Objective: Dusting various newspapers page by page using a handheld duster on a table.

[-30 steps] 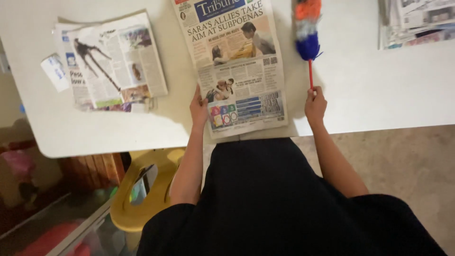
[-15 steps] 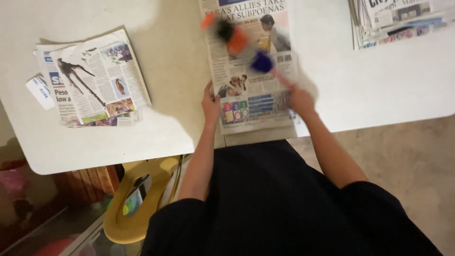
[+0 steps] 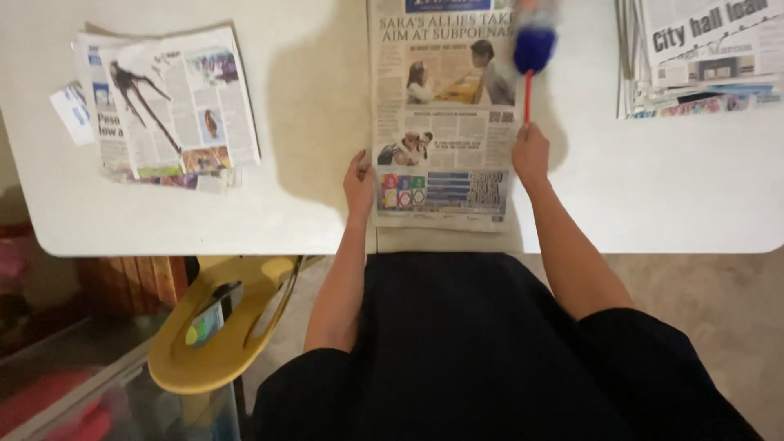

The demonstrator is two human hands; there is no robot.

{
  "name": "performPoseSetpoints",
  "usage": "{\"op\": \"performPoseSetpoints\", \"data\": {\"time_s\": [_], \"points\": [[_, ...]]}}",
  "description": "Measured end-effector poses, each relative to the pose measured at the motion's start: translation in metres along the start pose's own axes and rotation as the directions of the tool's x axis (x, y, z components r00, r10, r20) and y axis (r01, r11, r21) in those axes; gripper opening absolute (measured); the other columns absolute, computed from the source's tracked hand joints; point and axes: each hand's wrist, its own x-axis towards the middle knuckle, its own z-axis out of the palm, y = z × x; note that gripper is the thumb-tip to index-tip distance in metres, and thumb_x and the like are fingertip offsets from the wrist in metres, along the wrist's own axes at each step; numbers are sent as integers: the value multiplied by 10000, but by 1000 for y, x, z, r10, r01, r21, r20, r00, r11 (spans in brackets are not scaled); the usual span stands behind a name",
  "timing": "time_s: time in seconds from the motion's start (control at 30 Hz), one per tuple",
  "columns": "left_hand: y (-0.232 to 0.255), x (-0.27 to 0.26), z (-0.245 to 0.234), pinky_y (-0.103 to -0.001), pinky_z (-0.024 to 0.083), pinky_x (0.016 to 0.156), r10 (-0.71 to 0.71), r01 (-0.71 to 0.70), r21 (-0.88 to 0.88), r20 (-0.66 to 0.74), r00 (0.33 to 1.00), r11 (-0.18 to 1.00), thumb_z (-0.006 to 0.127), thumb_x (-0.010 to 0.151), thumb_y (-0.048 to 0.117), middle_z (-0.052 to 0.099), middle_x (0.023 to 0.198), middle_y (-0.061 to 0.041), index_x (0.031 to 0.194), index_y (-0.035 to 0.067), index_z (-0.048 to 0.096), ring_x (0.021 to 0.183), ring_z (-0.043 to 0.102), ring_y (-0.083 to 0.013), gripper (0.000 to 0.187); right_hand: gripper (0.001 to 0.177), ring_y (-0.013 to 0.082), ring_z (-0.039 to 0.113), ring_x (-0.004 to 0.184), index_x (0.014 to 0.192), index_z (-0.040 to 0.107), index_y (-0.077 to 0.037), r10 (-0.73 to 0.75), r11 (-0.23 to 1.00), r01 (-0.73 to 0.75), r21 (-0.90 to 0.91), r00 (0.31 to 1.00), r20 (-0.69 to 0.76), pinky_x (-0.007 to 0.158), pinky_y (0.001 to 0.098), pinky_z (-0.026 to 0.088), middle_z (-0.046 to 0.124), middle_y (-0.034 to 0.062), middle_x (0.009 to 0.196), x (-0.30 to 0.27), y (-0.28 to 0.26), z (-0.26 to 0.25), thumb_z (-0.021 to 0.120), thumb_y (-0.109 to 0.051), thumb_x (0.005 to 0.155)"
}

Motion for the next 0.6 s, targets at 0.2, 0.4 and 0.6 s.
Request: {"op": "performPoseSetpoints", "data": {"time_s": [0.2,0.4,0.6], "points": [[-34,-34,-14,-275,534,805,-16,8,-120,-61,998,993,631,947,11,685,994,-94,1420,75,616,871,633,-139,477,290,463,671,765,1223,591,-66,-155,955,221,-198,940,305,700,573,508,697,254,852,-104,5,-22,416,-248,1082],[-19,-47,-27,-288,570,720,-49,62,-113,107,993,992,629,809,-65,653,1021,-91,1421,102,547,836,654,-144,639,243,444,641,621,1200,578,-118,38,932,14,-363,990,136,542,575,472,668,227,700,-189,88,-27,434,-254,1059],[-65,-43,-21,-292,588,770,82,-83,1,191,978,997,687,859,-61,683,1010,-105,1371,71,636,842,672,-166,531,294,464,619,621,1169,560,-101,48,961,-1,-277,985,163,547,585,451,642,228,682,-250,45,-24,397,-344,1138]]}}
